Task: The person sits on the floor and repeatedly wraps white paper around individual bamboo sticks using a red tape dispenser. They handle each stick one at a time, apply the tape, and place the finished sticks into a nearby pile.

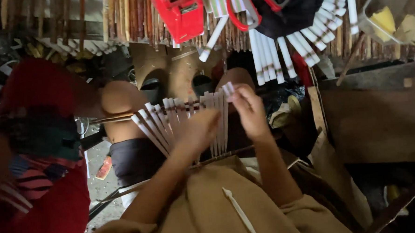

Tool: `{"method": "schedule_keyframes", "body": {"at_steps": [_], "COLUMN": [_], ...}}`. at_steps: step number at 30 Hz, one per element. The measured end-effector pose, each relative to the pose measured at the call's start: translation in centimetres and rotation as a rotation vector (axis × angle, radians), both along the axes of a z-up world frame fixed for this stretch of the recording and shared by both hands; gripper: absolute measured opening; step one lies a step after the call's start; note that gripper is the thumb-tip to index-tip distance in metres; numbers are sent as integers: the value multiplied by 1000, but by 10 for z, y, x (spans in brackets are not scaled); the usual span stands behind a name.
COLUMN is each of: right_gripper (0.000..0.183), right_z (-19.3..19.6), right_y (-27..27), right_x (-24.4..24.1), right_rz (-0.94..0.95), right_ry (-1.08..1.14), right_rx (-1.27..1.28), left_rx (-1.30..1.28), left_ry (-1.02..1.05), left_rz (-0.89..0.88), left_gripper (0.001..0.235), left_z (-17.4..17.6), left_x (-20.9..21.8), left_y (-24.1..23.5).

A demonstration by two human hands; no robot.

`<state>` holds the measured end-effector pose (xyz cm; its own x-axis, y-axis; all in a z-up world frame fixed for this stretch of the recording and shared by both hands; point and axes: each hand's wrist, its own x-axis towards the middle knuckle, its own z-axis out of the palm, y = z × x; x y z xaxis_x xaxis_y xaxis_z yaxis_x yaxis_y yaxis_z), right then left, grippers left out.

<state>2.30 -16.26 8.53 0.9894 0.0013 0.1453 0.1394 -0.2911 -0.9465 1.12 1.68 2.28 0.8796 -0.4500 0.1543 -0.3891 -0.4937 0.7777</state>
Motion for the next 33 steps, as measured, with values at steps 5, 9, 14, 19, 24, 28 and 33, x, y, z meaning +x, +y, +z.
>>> {"method": "schedule_keyframes", "body": {"at_steps": [5,9,14,19,24,28,33], "right_gripper": [14,14,22,20,29,19,19], "right_z": [-24,-19,-52,-54,-20,-24,-7], "right_y": [-29,-32,-34,-22,-9,-2,2], "right_x": [2,13,10,14,15,12,19], "right_rz": [-57,-83,-68,-8,75,199,331], "right_ry": [88,93,25,23,230,212,92], "right_rx": [-245,-395,-334,-298,-63,38,-176], "left_rx": [487,-55,-199,-182,-289,-342,-577], "left_ry": [280,161,-112,0,160,242,634], "left_rz": [141,179,265,284,225,335,288], "left_gripper": [39,101,76,52,36,32,41], "left_z": [31,44,-16,-51,-33,-6,18], "left_x": [-6,-15,-9,-12,-12,-9,6], "left_y": [-27,-20,-23,-22,-21,-12,14]}}
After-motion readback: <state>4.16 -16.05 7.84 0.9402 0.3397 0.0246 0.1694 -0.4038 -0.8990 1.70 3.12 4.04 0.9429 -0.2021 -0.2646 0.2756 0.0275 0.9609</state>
